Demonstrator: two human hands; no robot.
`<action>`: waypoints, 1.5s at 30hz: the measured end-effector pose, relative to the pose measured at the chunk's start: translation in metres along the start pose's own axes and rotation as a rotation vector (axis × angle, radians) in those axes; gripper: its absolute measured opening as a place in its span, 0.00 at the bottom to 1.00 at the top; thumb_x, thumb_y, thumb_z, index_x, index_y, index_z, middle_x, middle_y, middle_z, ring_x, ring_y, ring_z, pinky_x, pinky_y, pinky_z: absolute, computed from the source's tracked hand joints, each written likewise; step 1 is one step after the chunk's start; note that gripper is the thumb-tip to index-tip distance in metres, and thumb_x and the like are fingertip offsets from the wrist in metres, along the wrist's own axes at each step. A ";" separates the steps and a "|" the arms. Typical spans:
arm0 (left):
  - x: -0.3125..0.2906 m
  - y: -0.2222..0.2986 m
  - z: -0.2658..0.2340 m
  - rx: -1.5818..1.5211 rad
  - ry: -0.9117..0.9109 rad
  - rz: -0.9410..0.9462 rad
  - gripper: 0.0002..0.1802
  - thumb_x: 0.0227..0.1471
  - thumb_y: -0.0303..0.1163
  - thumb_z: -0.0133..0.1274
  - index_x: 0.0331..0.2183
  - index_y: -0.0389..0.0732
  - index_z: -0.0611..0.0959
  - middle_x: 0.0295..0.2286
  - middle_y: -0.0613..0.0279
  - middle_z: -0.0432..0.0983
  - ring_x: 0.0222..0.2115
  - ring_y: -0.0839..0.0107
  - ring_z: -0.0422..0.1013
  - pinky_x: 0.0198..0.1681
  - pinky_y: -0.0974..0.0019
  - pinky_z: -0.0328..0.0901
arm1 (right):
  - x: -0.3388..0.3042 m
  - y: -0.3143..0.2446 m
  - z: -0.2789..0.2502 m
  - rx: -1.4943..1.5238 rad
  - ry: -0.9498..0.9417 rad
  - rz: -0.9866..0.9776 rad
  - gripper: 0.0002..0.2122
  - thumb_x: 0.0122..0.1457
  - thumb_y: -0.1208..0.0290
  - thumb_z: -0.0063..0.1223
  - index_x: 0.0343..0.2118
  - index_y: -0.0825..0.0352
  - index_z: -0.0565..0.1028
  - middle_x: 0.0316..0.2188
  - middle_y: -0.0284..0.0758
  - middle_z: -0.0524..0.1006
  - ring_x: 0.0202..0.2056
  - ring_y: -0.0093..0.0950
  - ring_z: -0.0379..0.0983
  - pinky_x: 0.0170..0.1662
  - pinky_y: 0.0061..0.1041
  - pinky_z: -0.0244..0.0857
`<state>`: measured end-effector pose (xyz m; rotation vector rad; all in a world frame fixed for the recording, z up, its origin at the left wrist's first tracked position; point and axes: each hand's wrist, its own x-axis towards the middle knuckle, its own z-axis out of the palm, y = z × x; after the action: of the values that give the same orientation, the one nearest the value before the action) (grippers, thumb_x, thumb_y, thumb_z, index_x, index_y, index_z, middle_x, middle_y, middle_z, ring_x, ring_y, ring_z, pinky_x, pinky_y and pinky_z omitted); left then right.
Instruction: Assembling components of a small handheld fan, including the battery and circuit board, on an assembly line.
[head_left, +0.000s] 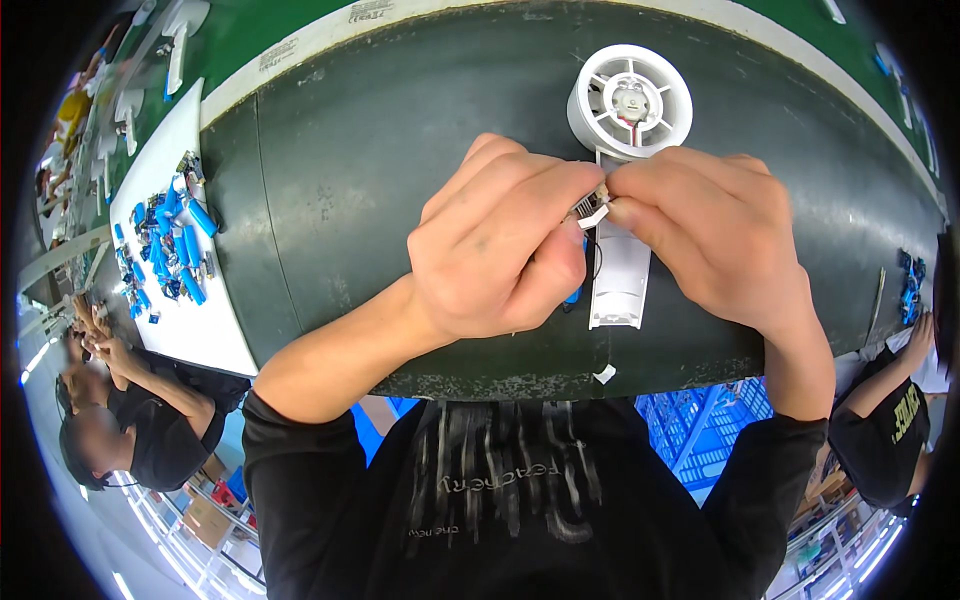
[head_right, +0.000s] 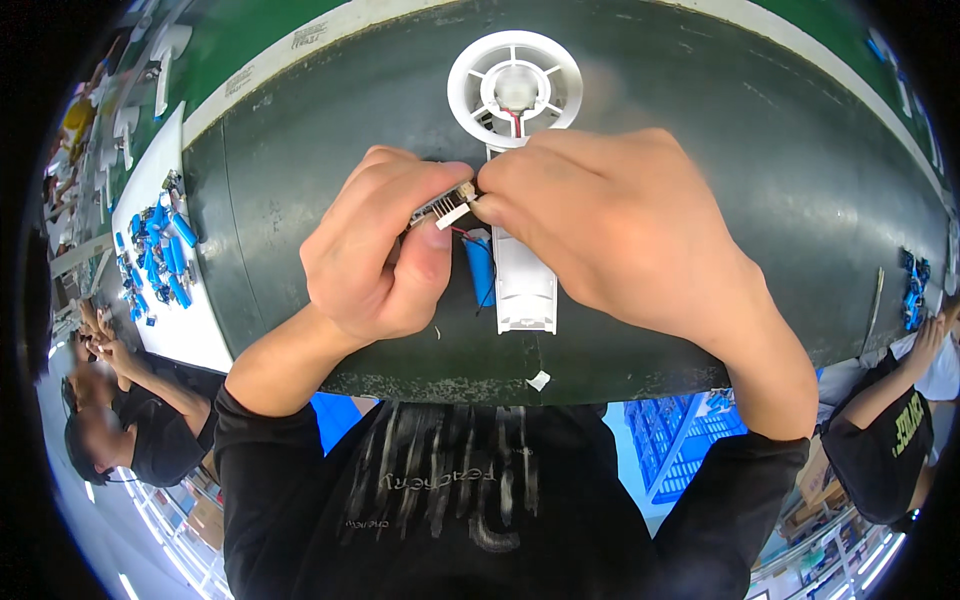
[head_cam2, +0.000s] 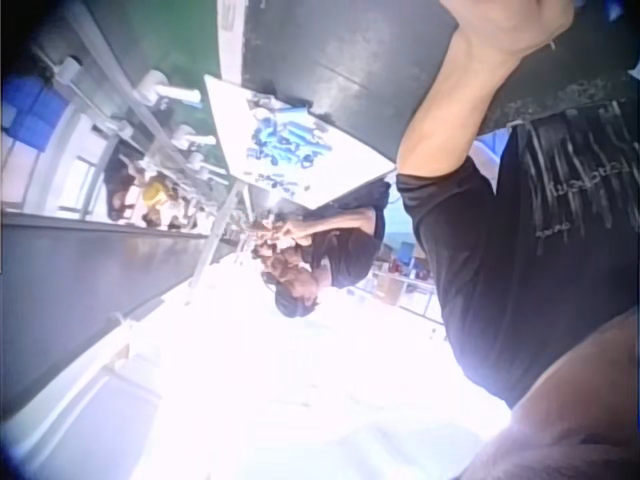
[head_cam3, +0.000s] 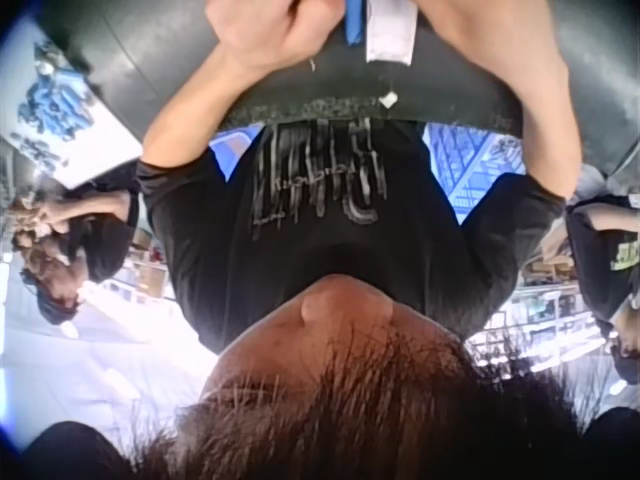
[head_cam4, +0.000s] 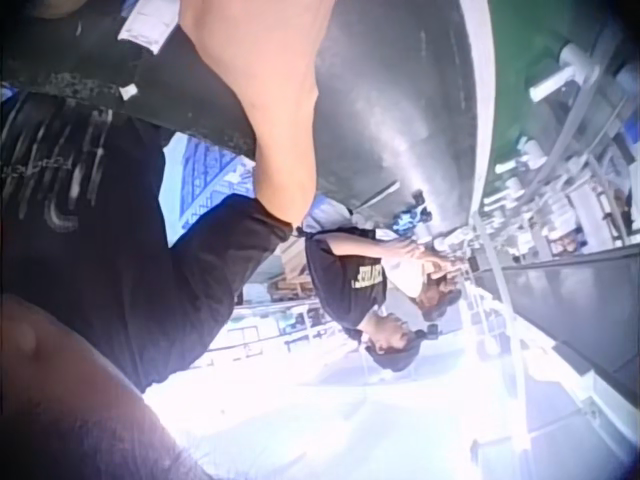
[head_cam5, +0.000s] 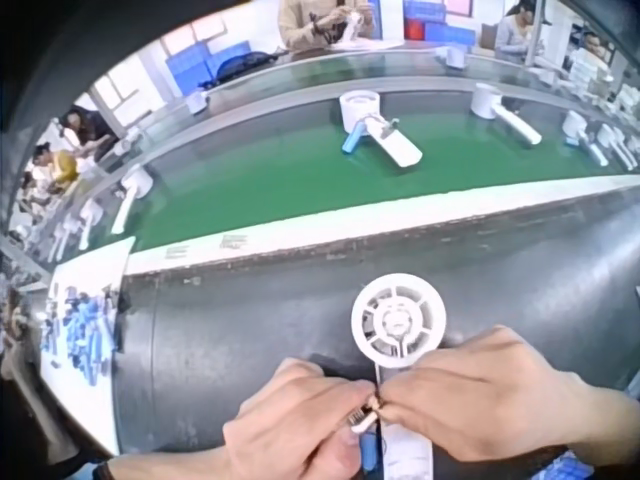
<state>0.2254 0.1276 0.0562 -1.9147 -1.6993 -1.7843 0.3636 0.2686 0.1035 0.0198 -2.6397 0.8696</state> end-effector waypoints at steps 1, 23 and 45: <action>0.000 -0.001 0.000 0.005 0.008 0.007 0.14 0.35 0.18 0.54 0.31 0.27 0.80 0.23 0.53 0.74 0.19 0.63 0.67 0.23 0.66 0.63 | 0.000 0.001 0.001 -0.008 0.015 -0.007 0.07 0.46 0.76 0.60 0.29 0.66 0.76 0.23 0.31 0.76 0.22 0.29 0.72 0.22 0.23 0.57; 0.000 0.018 0.004 0.005 -0.044 -0.230 0.15 0.35 0.15 0.52 0.33 0.25 0.79 0.24 0.50 0.73 0.20 0.60 0.68 0.24 0.64 0.64 | 0.002 0.002 -0.001 -0.008 -0.030 -0.022 0.05 0.44 0.79 0.58 0.25 0.69 0.73 0.19 0.36 0.71 0.18 0.35 0.67 0.22 0.31 0.58; 0.002 0.017 0.004 -0.071 -0.059 -0.121 0.15 0.34 0.15 0.49 0.32 0.24 0.78 0.23 0.49 0.72 0.20 0.60 0.67 0.24 0.63 0.64 | -0.001 0.005 -0.008 0.098 -0.103 -0.039 0.06 0.43 0.78 0.59 0.25 0.69 0.73 0.18 0.35 0.71 0.17 0.35 0.67 0.20 0.30 0.58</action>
<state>0.2388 0.1245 0.0664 -1.9493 -1.8327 -1.8715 0.3662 0.2775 0.1063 0.1435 -2.6784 1.0099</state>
